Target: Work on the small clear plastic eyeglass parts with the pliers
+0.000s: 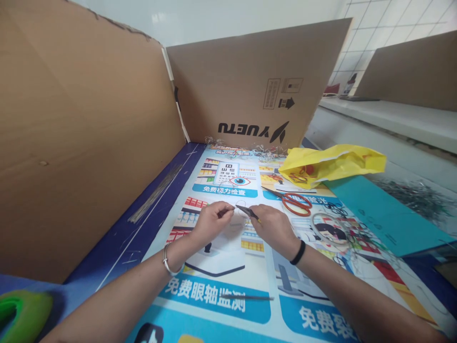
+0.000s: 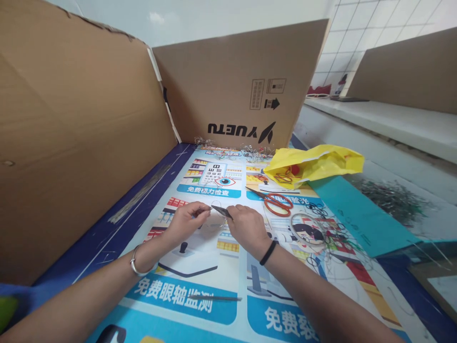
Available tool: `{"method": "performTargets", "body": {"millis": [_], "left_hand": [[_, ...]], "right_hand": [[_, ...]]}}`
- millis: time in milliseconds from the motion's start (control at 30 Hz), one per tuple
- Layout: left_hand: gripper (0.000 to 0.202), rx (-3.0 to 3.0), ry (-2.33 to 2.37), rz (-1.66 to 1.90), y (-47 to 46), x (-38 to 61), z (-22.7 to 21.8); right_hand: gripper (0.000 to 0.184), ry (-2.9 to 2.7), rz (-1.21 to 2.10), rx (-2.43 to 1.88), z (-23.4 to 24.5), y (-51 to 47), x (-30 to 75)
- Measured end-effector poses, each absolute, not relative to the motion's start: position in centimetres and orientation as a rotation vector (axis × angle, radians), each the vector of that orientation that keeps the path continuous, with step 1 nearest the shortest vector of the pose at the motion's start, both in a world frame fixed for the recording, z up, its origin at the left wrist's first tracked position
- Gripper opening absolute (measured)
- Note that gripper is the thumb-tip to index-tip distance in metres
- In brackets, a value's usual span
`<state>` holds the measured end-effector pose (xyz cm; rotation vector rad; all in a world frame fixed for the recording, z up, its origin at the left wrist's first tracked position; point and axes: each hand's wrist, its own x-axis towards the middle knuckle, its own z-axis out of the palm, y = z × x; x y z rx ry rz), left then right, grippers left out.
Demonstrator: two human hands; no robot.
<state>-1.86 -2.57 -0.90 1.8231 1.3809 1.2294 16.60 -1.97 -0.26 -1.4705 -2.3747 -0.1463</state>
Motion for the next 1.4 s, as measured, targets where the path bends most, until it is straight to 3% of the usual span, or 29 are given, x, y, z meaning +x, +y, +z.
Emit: {"method": "performTargets", "body": {"millis": [333, 733, 1167, 1400], "left_hand": [[0.014, 1.581, 1.229, 1.152, -2.7, -2.0, -0.1], [0.008, 1.622, 1.253, 1.17, -2.8, -1.7, -0.2], [0.008, 1.827, 1.205, 1.186, -3.6, -1.7, 0.8], [0.008, 2.111, 1.124, 1.346, -4.2, -1.8, 0.9]], "right_hand": [[0.019, -2.331, -0.091, -1.416, -0.6, -1.4, 17.2], [0.014, -2.091, 0.31, -0.915, -0.5, -1.6, 16.7], [0.01, -2.078, 0.226, -0.848, -1.2, -1.2, 16.9], [0.017, -2.087, 0.128, -0.747, -0.9, -1.3, 17.3]]}}
